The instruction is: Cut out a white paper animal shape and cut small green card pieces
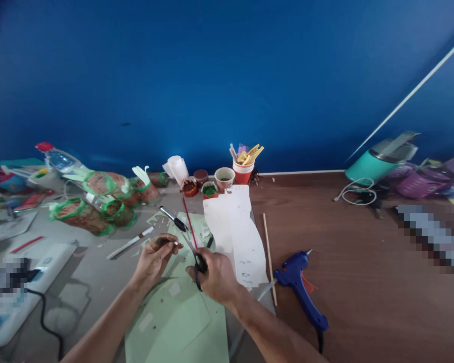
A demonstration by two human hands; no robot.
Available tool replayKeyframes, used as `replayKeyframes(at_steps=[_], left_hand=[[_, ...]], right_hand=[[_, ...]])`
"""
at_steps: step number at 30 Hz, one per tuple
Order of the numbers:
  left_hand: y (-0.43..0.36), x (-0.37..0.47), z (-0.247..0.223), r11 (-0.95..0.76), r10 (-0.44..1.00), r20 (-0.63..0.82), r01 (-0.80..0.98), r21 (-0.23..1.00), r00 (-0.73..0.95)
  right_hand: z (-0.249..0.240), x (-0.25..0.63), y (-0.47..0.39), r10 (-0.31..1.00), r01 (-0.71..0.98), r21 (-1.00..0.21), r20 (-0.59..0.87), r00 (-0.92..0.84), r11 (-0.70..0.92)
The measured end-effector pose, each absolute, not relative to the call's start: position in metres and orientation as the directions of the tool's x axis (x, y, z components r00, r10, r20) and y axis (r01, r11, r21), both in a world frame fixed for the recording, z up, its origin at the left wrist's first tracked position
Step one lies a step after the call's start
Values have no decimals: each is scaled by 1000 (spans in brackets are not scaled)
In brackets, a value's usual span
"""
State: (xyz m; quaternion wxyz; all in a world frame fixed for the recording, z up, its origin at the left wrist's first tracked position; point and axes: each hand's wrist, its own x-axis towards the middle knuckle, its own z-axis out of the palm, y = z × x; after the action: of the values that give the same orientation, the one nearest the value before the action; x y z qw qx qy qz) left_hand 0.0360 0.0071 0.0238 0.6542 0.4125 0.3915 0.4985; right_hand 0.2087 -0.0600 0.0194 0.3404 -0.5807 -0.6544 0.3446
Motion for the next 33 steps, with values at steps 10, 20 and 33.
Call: replayKeyframes(at_steps=[10,20,33], left_hand=[[4,40,31,198,975,-158,-286,938,157],[-5,47,32,458,882,-325,-458,762,340],[-14,53,34,555,810,-356,-412,723,467]], right_hand=[[18,208,-60,995,574,-813,60,-85,98],[19,206,-62,989,646,-749,103,-106,147],[18,201,-64,978,724,-658,159,-133,205]])
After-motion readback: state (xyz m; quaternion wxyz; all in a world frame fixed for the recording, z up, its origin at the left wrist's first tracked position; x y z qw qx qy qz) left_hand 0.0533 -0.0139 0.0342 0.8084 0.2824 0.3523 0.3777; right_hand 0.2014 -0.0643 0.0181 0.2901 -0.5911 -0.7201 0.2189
